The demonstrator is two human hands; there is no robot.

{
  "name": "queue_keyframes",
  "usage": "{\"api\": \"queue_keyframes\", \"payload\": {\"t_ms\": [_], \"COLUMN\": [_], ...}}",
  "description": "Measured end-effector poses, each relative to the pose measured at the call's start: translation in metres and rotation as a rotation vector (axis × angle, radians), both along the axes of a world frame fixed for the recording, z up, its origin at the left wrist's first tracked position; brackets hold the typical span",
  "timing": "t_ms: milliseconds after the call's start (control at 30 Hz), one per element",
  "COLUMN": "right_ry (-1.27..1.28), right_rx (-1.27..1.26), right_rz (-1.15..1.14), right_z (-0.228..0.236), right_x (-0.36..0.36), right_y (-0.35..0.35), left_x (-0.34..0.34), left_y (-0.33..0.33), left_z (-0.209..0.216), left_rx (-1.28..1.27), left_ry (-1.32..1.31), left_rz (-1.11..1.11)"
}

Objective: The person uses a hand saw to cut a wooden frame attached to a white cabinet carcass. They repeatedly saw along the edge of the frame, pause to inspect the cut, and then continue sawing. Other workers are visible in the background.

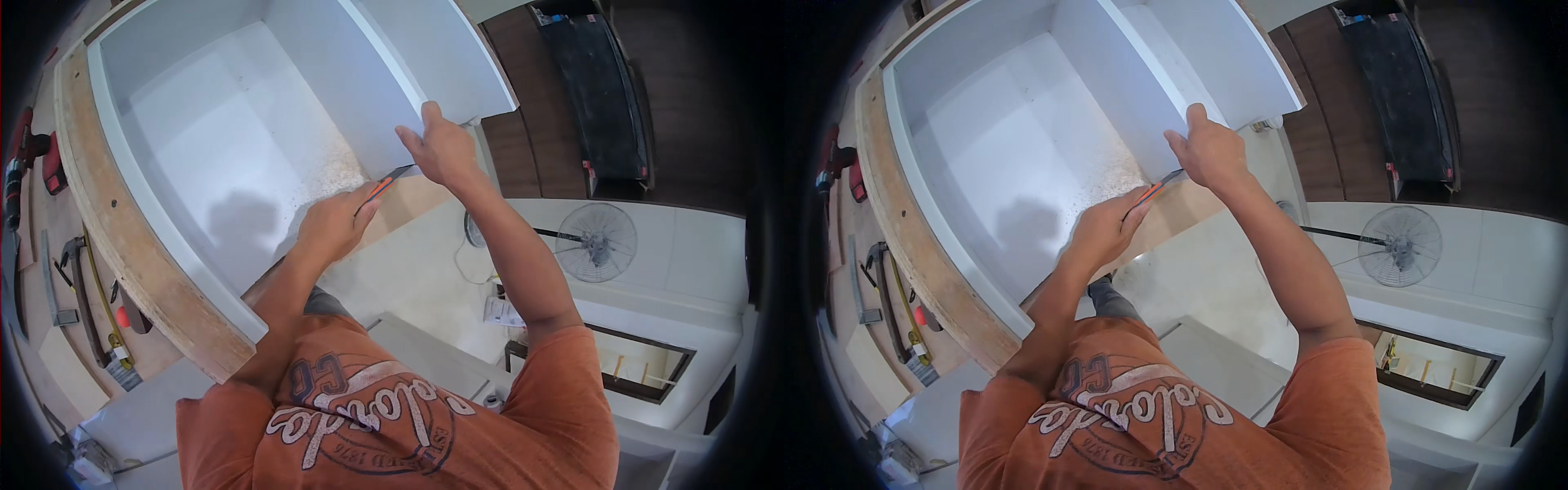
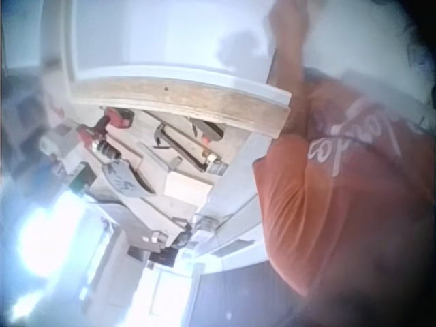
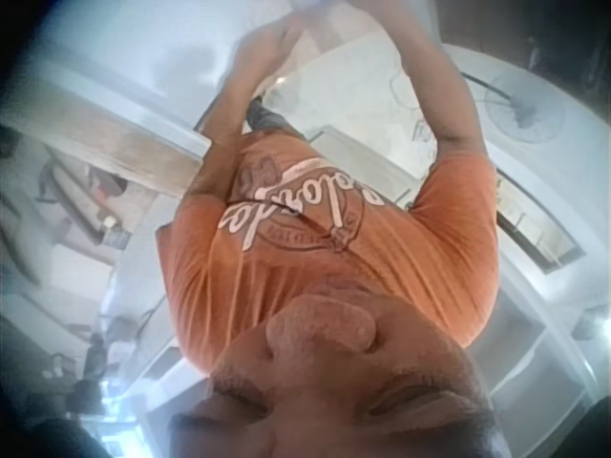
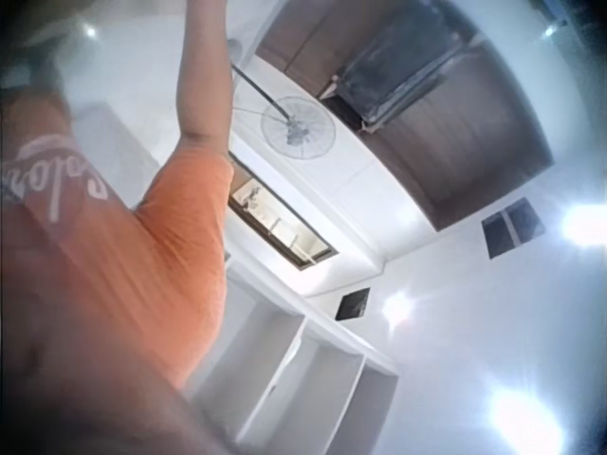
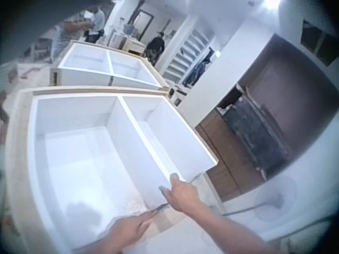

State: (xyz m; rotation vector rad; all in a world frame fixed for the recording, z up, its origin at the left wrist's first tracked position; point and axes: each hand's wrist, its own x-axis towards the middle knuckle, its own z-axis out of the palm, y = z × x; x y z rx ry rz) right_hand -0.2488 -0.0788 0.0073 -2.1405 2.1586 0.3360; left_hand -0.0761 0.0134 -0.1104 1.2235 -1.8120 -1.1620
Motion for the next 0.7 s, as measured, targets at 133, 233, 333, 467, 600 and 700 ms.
{"api": "queue_keyframes", "payload": {"t_ms": [133, 233, 333, 467, 600, 700], "right_ry": [-0.007, -0.001, 0.005, -0.022, -0.033, -0.033], "right_rx": [-0.005, -0.033, -0.029, -0.025, -0.016, -0.03], "right_rz": [-0.009, 0.009, 0.027, 0.023, -0.002, 0.027], "right_z": [-0.005, -0.009, 0.0, 0.001, -0.008, -0.002], "right_x": [-0.005, -0.007, 0.001, 0.0, -0.01, -0.004], "right_y": [0.005, 0.004, 0.0, -0.003, 0.003, -0.001], "left_x": [0.05, 0.039, -0.008, 0.015, 0.053, 0.006], "left_y": [0.036, 0.033, -0.019, 0.008, 0.047, 0.013], "left_z": [0.015, 0.022, 0.021, 0.013, 0.018, -0.004], "left_rx": [-0.013, 0.093, -0.009, -0.021, 0.146, 0.03], "left_ry": [-0.096, -0.15, -0.182, -0.087, -0.149, -0.095], "left_rz": [0.013, 0.0, -0.046, 0.026, 0.018, 0.003]}}
